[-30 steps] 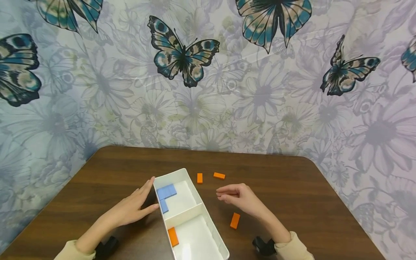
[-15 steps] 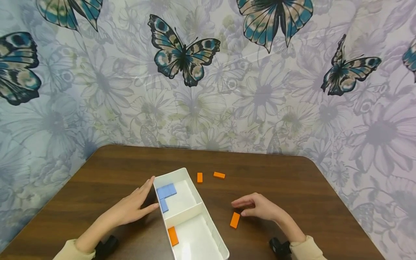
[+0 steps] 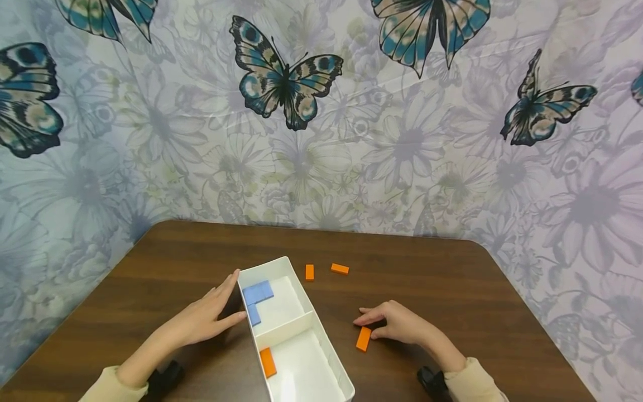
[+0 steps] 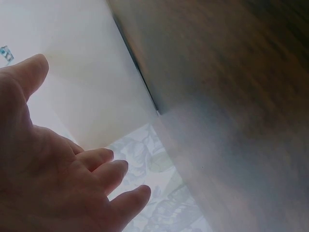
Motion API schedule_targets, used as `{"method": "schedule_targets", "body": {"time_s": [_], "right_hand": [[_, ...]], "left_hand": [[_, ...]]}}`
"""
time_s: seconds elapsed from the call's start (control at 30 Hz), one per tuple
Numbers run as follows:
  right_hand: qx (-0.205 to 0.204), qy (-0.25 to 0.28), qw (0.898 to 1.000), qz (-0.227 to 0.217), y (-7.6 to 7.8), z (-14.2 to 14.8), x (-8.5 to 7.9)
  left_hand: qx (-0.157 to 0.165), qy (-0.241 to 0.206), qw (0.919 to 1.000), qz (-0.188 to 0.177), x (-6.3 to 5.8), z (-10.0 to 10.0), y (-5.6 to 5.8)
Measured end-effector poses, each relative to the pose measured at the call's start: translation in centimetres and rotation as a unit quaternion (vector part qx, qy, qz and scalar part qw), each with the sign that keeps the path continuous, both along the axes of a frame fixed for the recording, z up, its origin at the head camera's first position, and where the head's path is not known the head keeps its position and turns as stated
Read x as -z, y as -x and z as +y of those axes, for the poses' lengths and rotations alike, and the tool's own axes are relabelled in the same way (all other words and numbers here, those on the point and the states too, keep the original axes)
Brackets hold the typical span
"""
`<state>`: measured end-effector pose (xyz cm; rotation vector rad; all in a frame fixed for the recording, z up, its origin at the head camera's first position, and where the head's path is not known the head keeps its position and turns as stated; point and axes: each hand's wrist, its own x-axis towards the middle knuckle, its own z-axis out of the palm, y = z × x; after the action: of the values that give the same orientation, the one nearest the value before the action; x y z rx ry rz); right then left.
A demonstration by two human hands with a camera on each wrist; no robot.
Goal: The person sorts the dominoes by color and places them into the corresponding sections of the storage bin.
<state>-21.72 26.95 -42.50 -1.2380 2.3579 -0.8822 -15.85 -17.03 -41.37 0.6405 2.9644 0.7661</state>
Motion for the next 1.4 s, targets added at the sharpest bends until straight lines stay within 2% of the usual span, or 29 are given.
{"method": "schedule_targets", "body": {"time_s": [0.27, 0.67, 0.9, 1.2, 1.4], "right_hand": [[-0.002, -0.014, 0.998, 0.063, -0.5, -0.8, -0.6], [0.004, 0.000, 0.997, 0.075, -0.6, -1.6, -0.3], [0.005, -0.020, 0.996, 0.088, -1.0, -2.1, -0.1], [0.011, -0.003, 0.997, 0.081, -1.0, -2.6, -0.3], [0.043, 0.052, 0.998, 0.016, -1.1, -2.8, -0.2]], "left_hand": [[0.007, 0.002, 0.9999, 0.008, 0.0, 0.0, 0.2], [0.011, 0.001, 0.9998, 0.018, 0.1, 0.0, 0.2], [0.005, 0.001, 0.9999, 0.012, 0.0, 0.0, 0.0], [0.005, 0.003, 0.9999, 0.010, 0.0, 0.0, 0.1], [0.005, 0.000, 0.9999, 0.012, 0.1, -0.1, 0.0]]}}
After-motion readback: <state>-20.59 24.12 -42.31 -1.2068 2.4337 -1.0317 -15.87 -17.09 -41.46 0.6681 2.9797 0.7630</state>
